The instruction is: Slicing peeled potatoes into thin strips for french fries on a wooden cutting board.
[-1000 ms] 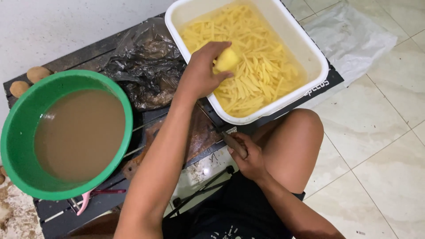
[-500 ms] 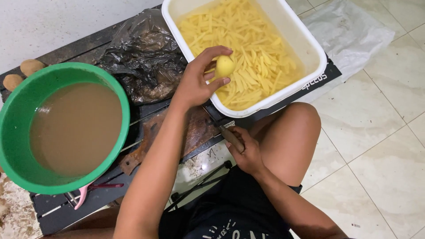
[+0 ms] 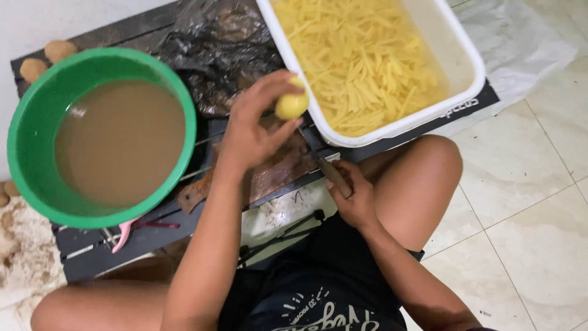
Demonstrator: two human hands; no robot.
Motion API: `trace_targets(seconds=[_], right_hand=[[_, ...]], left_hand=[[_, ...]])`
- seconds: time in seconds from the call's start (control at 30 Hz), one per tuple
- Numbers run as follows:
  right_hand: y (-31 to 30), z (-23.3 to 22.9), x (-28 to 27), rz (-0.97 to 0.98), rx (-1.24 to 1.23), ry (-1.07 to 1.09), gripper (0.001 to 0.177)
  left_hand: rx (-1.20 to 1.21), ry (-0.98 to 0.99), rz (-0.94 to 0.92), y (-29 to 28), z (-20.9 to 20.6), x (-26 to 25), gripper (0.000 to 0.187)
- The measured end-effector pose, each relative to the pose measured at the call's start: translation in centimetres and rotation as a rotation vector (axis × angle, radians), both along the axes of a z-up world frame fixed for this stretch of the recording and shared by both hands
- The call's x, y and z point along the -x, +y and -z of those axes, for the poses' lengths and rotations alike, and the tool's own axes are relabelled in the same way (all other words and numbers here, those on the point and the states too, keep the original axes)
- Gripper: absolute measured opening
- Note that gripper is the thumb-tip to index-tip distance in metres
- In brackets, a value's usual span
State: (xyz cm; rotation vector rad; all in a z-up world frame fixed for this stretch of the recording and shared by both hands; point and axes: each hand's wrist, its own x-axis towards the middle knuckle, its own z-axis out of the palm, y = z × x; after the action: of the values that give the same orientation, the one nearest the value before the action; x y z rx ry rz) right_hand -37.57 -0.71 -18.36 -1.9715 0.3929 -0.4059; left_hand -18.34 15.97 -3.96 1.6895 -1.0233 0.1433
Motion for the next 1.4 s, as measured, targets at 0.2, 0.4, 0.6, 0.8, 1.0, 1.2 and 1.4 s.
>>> trace_targets(seconds=[0.2, 0.4, 0.6, 0.8, 1.0, 1.2, 1.4], right_hand=[[0.4, 0.2, 0.3, 0.019, 0.064, -0.010, 0.050], [0.6, 0.5, 0.3, -0.016, 0.069, -0.120, 0.043], [0.4, -3.7, 0.6, -0.152, 0.286, 0.122, 0.048], [1.5, -6.4, 1.5, -0.147, 0.271, 0.302, 0.049], [4.0, -8.1, 2.7, -0.175, 0.261, 0.151, 0.051], [6.2, -6.7, 3.2, -0.272, 0.332, 0.096, 0.053], [7.0, -7.0, 2.6, -0.310, 0.340, 0.179, 0.055]], left_hand=[[-0.718, 0.077, -0.311, 5.4, 9.7, 3.9, 0.056], [-0.434, 0.120, -0.423, 6.5, 10.8, 6.0, 0.070], [-0.479, 0.084, -0.456, 7.8, 12.5, 6.1, 0.054], [-0.384, 0.115, -0.455, 8.5, 10.6, 6.5, 0.052], [-0.343, 0.172, -0.450, 8.1, 11.3, 7.1, 0.047], [-0.357, 0.101, -0.582, 7.5, 12.7, 7.9, 0.053], [-0.284, 0.120, -0.612, 7.1, 13.1, 8.1, 0.039]])
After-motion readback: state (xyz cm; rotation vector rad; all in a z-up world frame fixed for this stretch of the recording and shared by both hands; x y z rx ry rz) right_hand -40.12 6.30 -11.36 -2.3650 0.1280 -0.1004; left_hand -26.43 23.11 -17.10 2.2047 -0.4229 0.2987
